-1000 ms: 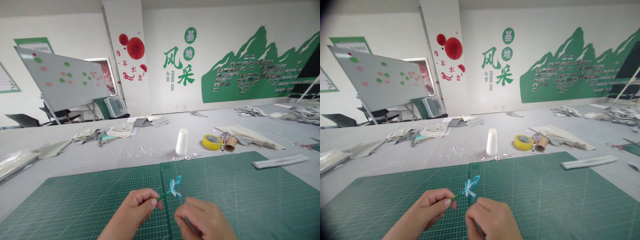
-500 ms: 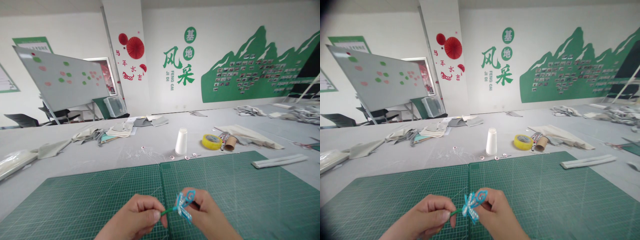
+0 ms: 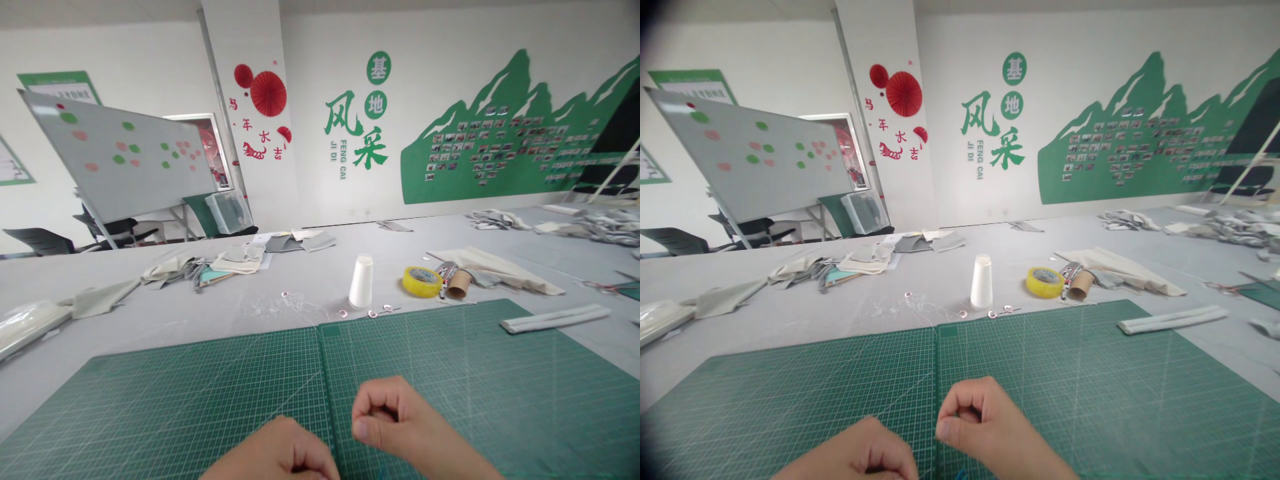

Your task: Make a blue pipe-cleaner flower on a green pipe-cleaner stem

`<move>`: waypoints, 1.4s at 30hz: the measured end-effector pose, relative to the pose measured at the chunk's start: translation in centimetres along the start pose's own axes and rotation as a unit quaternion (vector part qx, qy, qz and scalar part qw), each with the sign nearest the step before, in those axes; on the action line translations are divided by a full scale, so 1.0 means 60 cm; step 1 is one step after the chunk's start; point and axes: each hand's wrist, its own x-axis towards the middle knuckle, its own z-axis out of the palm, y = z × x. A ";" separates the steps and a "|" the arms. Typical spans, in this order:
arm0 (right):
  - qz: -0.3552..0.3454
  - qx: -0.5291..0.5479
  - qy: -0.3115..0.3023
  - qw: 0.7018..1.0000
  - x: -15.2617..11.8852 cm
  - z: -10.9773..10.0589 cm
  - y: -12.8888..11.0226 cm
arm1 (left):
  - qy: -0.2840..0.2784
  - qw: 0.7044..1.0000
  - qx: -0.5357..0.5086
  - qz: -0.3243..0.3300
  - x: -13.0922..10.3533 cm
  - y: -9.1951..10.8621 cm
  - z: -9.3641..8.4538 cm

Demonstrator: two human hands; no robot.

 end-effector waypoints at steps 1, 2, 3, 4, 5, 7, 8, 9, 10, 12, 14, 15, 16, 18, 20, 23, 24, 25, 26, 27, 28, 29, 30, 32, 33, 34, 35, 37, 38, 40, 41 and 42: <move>-0.004 -0.013 0.007 1.000 -0.002 0.002 -0.004 | 0.070 0.997 0.002 0.010 0.000 -0.003 0.003; -0.011 -0.028 0.015 0.999 -0.003 0.004 -0.008 | 0.085 0.996 0.005 0.000 0.001 -0.006 0.006; -0.019 -0.049 0.024 0.998 -0.005 0.006 -0.011 | 0.099 0.995 0.014 -0.013 0.001 -0.009 0.009; -0.031 -0.072 0.035 0.996 -0.007 0.008 -0.015 | 0.100 0.994 0.025 -0.025 0.001 -0.010 0.010; -0.047 -0.096 0.047 0.993 -0.009 0.010 -0.018 | 0.093 0.994 0.037 -0.037 0.002 -0.011 0.011; -0.085 -0.144 0.062 0.984 -0.015 0.013 -0.023 | 0.084 0.994 0.063 -0.044 0.005 -0.011 0.008; -0.106 -0.166 0.067 0.978 -0.017 0.015 -0.025 | 0.080 0.993 0.071 -0.039 0.007 -0.012 0.006; -0.125 -0.186 0.071 0.972 -0.020 0.016 -0.027 | 0.078 0.994 0.075 -0.029 0.009 -0.013 0.002; -0.145 -0.206 0.073 0.965 -0.023 0.016 -0.028 | 0.078 0.994 0.074 -0.017 0.011 -0.014 -0.001; -0.181 -0.247 0.077 0.949 -0.029 0.018 -0.028 | 0.090 0.994 0.062 0.011 0.015 -0.019 -0.007; -0.214 -0.293 0.080 0.929 -0.034 0.020 -0.027 | 0.118 0.991 0.047 0.029 0.017 -0.022 -0.011; -0.227 -0.314 0.084 0.918 -0.035 0.021 -0.026 | 0.132 0.990 0.037 0.035 0.017 -0.023 -0.012; -0.237 -0.331 0.088 0.909 -0.036 0.022 -0.025 | 0.144 0.988 0.027 0.040 0.018 -0.023 -0.013; -0.243 -0.351 0.096 0.899 -0.037 0.023 -0.024 | 0.163 0.985 0.002 0.048 0.018 -0.022 -0.014; -0.232 -0.346 0.099 0.904 -0.037 0.024 -0.025 | 0.171 0.983 -0.038 0.057 0.020 -0.021 -0.015; -0.200 -0.312 0.101 0.923 -0.035 0.024 -0.027 | 0.151 0.979 -0.129 0.055 0.022 -0.021 -0.016; -0.186 -0.298 0.102 0.931 -0.033 0.023 -0.027 | 0.141 0.976 -0.157 0.055 0.021 -0.021 -0.017; -0.171 -0.284 0.105 0.938 -0.031 0.023 -0.026 | 0.135 0.973 -0.181 0.054 0.020 -0.020 -0.016; -0.155 -0.269 0.109 0.944 -0.029 0.023 -0.024 | 0.134 0.969 -0.201 0.053 0.017 -0.020 -0.016; -0.138 -0.252 0.116 0.951 -0.026 0.022 -0.023 | 0.137 0.965 -0.217 0.052 0.014 -0.019 -0.015; -0.121 -0.234 0.122 0.957 -0.023 0.022 -0.020 | 0.140 0.962 -0.231 0.049 0.011 -0.017 -0.013; -0.105 -0.213 0.125 0.963 -0.020 0.021 -0.018 | 0.143 0.959 -0.242 0.047 0.007 -0.016 -0.011; -0.091 -0.191 0.125 0.969 -0.017 0.021 -0.016 | 0.144 0.956 -0.252 0.045 0.004 -0.015 -0.009; -0.060 -0.137 0.110 0.983 -0.011 0.020 -0.012 | 0.131 0.953 -0.267 0.050 0.002 -0.016 -0.006; -0.046 -0.108 0.099 0.988 -0.009 0.019 -0.010 | 0.119 0.954 -0.271 0.056 0.002 -0.017 -0.005; -0.033 -0.076 0.089 0.993 -0.007 0.017 -0.009 | 0.102 0.955 -0.270 0.062 0.004 -0.020 -0.005; -0.021 -0.043 0.078 0.996 -0.005 0.016 -0.007 | 0.083 0.957 -0.268 0.069 0.006 -0.023 -0.006; -0.006 0.019 0.058 0.998 -0.001 0.013 -0.003 | 0.040 0.964 -0.252 0.079 0.010 -0.028 -0.008; -0.004 0.043 0.050 0.998 0.001 0.011 -0.001 | 0.021 0.967 -0.239 0.082 0.011 -0.028 -0.009; -0.007 0.079 0.031 0.996 0.005 0.007 0.006 | -0.002 0.978 -0.198 0.067 0.009 -0.025 -0.009; -0.012 0.089 0.023 0.996 0.006 0.004 0.010 | 0.016 0.983 -0.178 0.051 0.006 -0.021 -0.009; -0.014 0.093 0.014 0.995 0.007 0.002 0.013 | 0.044 0.986 -0.161 0.021 0.002 -0.017 -0.007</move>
